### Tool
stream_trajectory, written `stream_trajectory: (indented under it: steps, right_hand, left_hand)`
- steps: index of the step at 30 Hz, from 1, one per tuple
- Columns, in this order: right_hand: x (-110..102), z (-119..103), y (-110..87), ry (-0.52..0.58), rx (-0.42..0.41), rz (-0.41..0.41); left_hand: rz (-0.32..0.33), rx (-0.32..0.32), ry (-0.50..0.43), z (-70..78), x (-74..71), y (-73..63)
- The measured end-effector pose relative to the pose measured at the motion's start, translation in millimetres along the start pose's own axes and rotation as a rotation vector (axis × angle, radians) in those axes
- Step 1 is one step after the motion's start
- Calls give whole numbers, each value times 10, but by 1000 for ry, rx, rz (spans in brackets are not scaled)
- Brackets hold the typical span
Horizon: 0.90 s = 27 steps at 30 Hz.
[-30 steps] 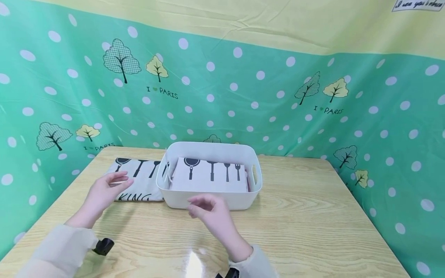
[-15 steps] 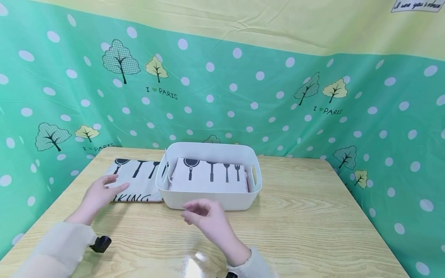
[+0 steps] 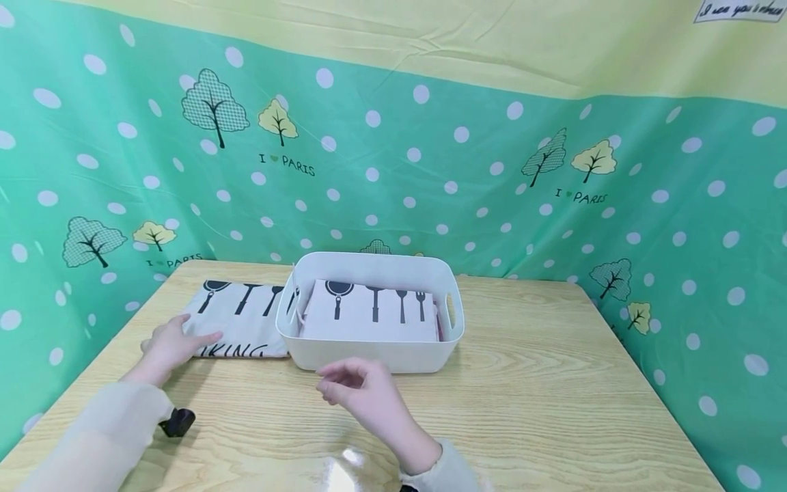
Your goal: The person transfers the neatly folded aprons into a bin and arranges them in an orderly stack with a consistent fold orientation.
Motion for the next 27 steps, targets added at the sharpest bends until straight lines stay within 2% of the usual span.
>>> stream_trajectory:
  steps: [6, 11, 15, 20, 27]
  right_hand:
    - [12, -5, 0, 5, 4, -14]
    - [17, 17, 10, -6, 17, -21]
    - [30, 68, 34, -14, 17, -32]
    - [57, 145, 64, -21, 10, -39]
    - [84, 180, 98, 30, 31, -27]
  left_hand:
    - [-26, -4, 69, -62, -1, 105]
    - [-30, -41, 71, -138, -8, 162]
    - [-21, -61, 79, -194, -13, 174]
    - [-20, -42, 93, -207, -30, 179]
    - [-29, -43, 113, -210, -49, 174]
Point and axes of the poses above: each hand's wrist, its own y-axis towards the middle knuckle, its own x-axis out of the palm, z = x × y, the point moved 2 cm from there along y, towards the middle knuckle
